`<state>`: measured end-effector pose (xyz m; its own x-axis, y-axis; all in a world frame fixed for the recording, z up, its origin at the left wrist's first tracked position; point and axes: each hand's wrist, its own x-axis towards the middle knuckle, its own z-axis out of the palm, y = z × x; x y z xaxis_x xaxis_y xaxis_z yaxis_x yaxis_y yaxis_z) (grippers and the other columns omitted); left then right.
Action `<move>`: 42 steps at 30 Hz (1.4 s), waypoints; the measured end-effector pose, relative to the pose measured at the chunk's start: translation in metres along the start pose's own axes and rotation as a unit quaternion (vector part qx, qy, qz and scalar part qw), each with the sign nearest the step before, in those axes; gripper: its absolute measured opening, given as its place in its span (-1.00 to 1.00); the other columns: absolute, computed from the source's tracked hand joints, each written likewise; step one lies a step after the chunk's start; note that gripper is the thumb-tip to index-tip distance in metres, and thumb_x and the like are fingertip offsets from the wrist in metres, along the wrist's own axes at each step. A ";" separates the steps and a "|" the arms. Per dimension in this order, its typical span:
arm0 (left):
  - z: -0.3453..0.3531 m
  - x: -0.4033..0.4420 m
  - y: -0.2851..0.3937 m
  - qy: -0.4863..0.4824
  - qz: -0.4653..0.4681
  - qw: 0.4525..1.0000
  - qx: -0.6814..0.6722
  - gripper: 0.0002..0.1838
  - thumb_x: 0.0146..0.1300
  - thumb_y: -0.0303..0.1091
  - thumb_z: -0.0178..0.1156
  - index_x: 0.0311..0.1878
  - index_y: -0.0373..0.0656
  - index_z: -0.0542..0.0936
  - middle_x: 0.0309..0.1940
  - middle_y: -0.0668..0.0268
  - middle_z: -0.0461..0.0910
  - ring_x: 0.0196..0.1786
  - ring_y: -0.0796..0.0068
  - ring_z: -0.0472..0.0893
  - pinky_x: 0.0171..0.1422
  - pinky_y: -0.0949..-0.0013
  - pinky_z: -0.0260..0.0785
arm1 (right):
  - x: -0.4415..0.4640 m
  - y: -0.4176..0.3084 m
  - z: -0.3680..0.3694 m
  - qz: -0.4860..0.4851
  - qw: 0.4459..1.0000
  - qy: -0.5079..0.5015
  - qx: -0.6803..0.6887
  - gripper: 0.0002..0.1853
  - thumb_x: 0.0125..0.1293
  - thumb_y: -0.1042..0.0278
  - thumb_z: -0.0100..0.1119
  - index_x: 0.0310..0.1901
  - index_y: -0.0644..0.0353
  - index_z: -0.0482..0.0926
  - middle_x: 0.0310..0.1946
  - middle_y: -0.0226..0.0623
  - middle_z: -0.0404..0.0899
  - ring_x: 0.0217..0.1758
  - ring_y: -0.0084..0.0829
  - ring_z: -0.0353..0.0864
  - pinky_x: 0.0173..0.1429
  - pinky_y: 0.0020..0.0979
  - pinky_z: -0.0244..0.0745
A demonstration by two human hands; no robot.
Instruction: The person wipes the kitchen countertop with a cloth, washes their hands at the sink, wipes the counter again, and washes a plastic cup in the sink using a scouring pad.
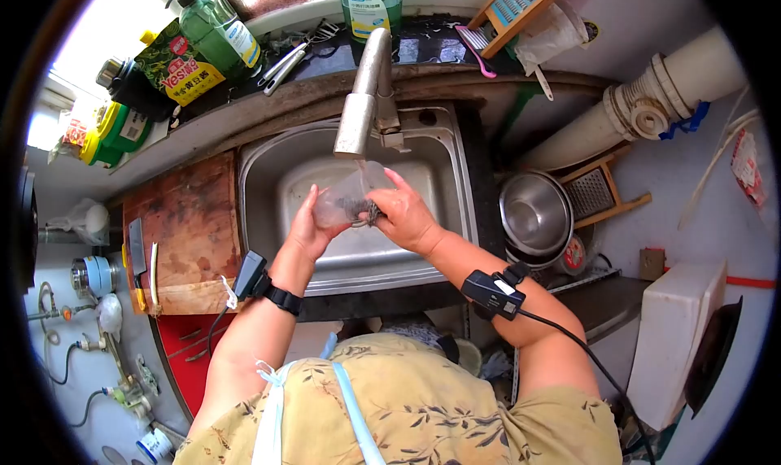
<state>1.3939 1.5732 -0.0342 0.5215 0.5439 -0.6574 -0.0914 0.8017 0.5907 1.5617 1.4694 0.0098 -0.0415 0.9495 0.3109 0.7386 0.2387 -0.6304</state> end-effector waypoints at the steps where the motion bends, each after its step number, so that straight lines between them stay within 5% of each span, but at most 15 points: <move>1: 0.000 -0.001 -0.005 -0.011 0.072 0.997 -0.014 -0.38 0.22 0.21 -0.06 0.07 -0.16 0.37 0.00 0.21 0.47 -0.06 0.27 0.54 -0.25 0.25 0.52 | 0.001 -0.002 0.004 0.067 0.997 0.030 0.028 -0.86 0.07 0.37 0.19 -0.33 0.15 0.49 -0.49 -0.21 0.52 -0.30 -0.16 0.52 0.31 -0.11 0.15; 5: -0.005 0.005 -0.020 0.010 0.087 0.996 -0.033 -0.42 0.22 0.19 -0.04 0.01 -0.16 0.40 -0.10 0.24 0.52 -0.17 0.34 0.57 -0.34 0.32 0.50 | 0.006 -0.012 0.016 0.166 0.970 0.106 0.139 -0.82 0.14 0.28 0.18 -0.35 0.19 0.47 -0.55 -0.15 0.49 -0.36 -0.07 0.48 0.31 -0.08 0.13; 9: -0.022 0.019 -0.005 0.025 0.010 1.000 0.016 -0.45 0.25 0.18 -0.12 -0.02 -0.15 0.43 -0.23 0.22 0.56 -0.31 0.35 0.59 -0.41 0.36 0.48 | -0.007 -0.009 0.011 0.145 0.987 -0.012 0.068 -0.76 0.08 0.35 0.25 -0.20 0.15 0.52 -0.37 -0.27 0.56 -0.21 -0.20 0.52 0.39 -0.09 -0.02; 11: -0.027 0.020 -0.004 0.010 -0.019 0.999 0.027 -0.45 0.27 0.17 -0.16 -0.01 -0.15 0.44 -0.25 0.19 0.57 -0.33 0.32 0.59 -0.43 0.36 0.47 | -0.014 0.002 0.007 -0.027 0.999 -0.007 -0.017 -0.70 0.03 0.38 0.29 -0.15 0.13 0.51 -0.29 -0.31 0.58 -0.15 -0.24 0.54 0.41 -0.07 -0.06; 15: -0.006 0.000 0.008 -0.008 -0.105 0.994 0.037 -0.38 0.26 0.22 -0.18 0.07 -0.16 0.40 -0.16 0.15 0.55 -0.20 0.32 0.58 -0.34 0.40 0.47 | -0.018 0.019 0.004 -0.054 0.996 -0.014 -0.073 -0.77 -0.01 0.46 0.26 -0.25 0.14 0.51 -0.31 -0.31 0.56 -0.16 -0.27 0.55 0.40 -0.07 -0.03; 17: -0.004 -0.002 0.006 0.007 -0.110 0.994 0.019 -0.37 0.26 0.23 -0.17 0.07 -0.17 0.39 -0.14 0.14 0.55 -0.19 0.30 0.58 -0.32 0.39 0.48 | -0.021 0.015 0.007 0.038 0.998 -0.003 0.050 -0.79 0.04 0.45 0.22 -0.24 0.16 0.50 -0.32 -0.26 0.54 -0.25 -0.29 0.54 0.42 -0.10 -0.06; 19: -0.008 0.001 0.003 -0.044 0.010 0.999 -0.023 -0.43 0.27 0.19 -0.11 0.06 -0.11 0.40 -0.08 0.15 0.52 -0.12 0.25 0.56 -0.20 0.26 0.49 | -0.020 0.008 0.008 0.116 0.988 -0.007 0.106 -0.79 0.08 0.43 0.22 -0.22 0.19 0.50 -0.36 -0.29 0.53 -0.30 -0.37 0.53 0.34 -0.18 0.08; 21: -0.011 0.001 -0.003 -0.037 0.032 0.999 -0.020 -0.41 0.27 0.21 -0.12 0.06 -0.12 0.40 -0.09 0.18 0.53 -0.14 0.29 0.57 -0.24 0.29 0.49 | -0.015 -0.003 0.008 0.192 0.968 -0.014 0.164 -0.78 0.11 0.41 0.21 -0.20 0.21 0.50 -0.39 -0.31 0.52 -0.35 -0.44 0.51 0.26 -0.26 0.23; 23: -0.015 0.001 -0.007 -0.034 0.051 0.998 -0.017 -0.39 0.26 0.23 -0.13 0.06 -0.14 0.40 -0.10 0.21 0.54 -0.17 0.33 0.57 -0.27 0.32 0.49 | -0.009 -0.017 0.002 0.299 0.890 -0.018 0.345 -0.75 0.17 0.34 0.22 -0.15 0.25 0.50 -0.44 -0.45 0.48 -0.38 -0.63 0.42 -0.04 -0.46 0.39; 26: -0.022 0.003 -0.006 0.003 0.063 0.998 -0.015 -0.42 0.26 0.23 -0.12 0.07 -0.06 0.41 -0.11 0.26 0.55 -0.18 0.33 0.57 -0.28 0.34 0.48 | -0.013 -0.013 -0.006 0.342 0.828 0.018 0.445 -0.72 0.17 0.32 0.23 -0.11 0.23 0.50 -0.38 -0.54 0.46 -0.32 -0.70 0.39 -0.26 -0.58 0.35; 30: -0.025 -0.005 0.006 0.078 0.139 0.985 0.061 -0.48 0.24 0.13 0.00 0.10 -0.05 0.38 0.04 0.23 0.44 -0.04 0.35 0.51 -0.27 0.39 0.46 | -0.027 0.006 -0.008 0.340 0.807 0.100 0.473 -0.73 0.21 0.39 0.16 -0.05 0.19 0.46 -0.28 -0.49 0.50 -0.23 -0.65 0.46 -0.21 -0.55 0.43; 32: -0.023 -0.007 0.011 0.084 0.199 0.970 0.113 -0.47 0.23 0.07 0.07 0.13 -0.06 0.35 0.09 0.22 0.39 0.01 0.35 0.48 -0.24 0.40 0.46 | -0.034 0.012 -0.006 0.459 0.720 0.147 0.500 -0.67 0.21 0.47 0.07 0.04 0.13 0.38 -0.16 -0.42 0.50 -0.15 -0.55 0.51 -0.14 -0.42 0.54; 34: -0.026 -0.008 0.016 0.104 0.269 0.942 0.172 -0.42 0.16 -0.13 0.21 0.18 -0.10 0.26 0.13 0.21 0.31 0.09 0.38 0.40 -0.19 0.40 0.45 | -0.039 0.018 0.001 0.484 0.699 0.151 0.504 -0.63 0.21 0.49 0.04 0.07 0.09 0.35 -0.11 -0.40 0.48 -0.13 -0.50 0.51 -0.15 -0.35 0.56; 38: -0.035 -0.006 0.022 0.115 0.375 0.862 0.321 -0.35 -0.05 -0.34 0.35 0.11 -0.16 0.25 0.00 0.17 0.37 0.10 0.35 0.37 0.22 0.33 0.17 | -0.045 0.020 0.016 0.509 0.662 0.155 0.528 -0.53 0.20 0.53 -0.03 0.16 -0.02 0.28 -0.04 -0.34 0.44 -0.06 -0.40 0.51 -0.14 -0.23 0.59; 42: -0.031 -0.019 0.026 0.072 0.415 0.835 0.355 -0.36 -0.08 -0.40 0.35 0.09 -0.15 0.28 -0.04 0.22 0.38 0.07 0.36 0.38 0.20 0.34 0.21 | -0.042 0.016 0.023 0.512 0.652 0.155 0.537 -0.49 0.17 0.56 -0.06 0.19 -0.06 0.28 -0.02 -0.33 0.43 -0.03 -0.38 0.48 -0.11 -0.22 0.56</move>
<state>1.3549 1.5911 -0.0211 0.4167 0.9040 0.0959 0.1825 -0.1865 0.9654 1.5597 1.4384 -0.0295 0.3642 0.6758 -0.6408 -0.6331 -0.3250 -0.7026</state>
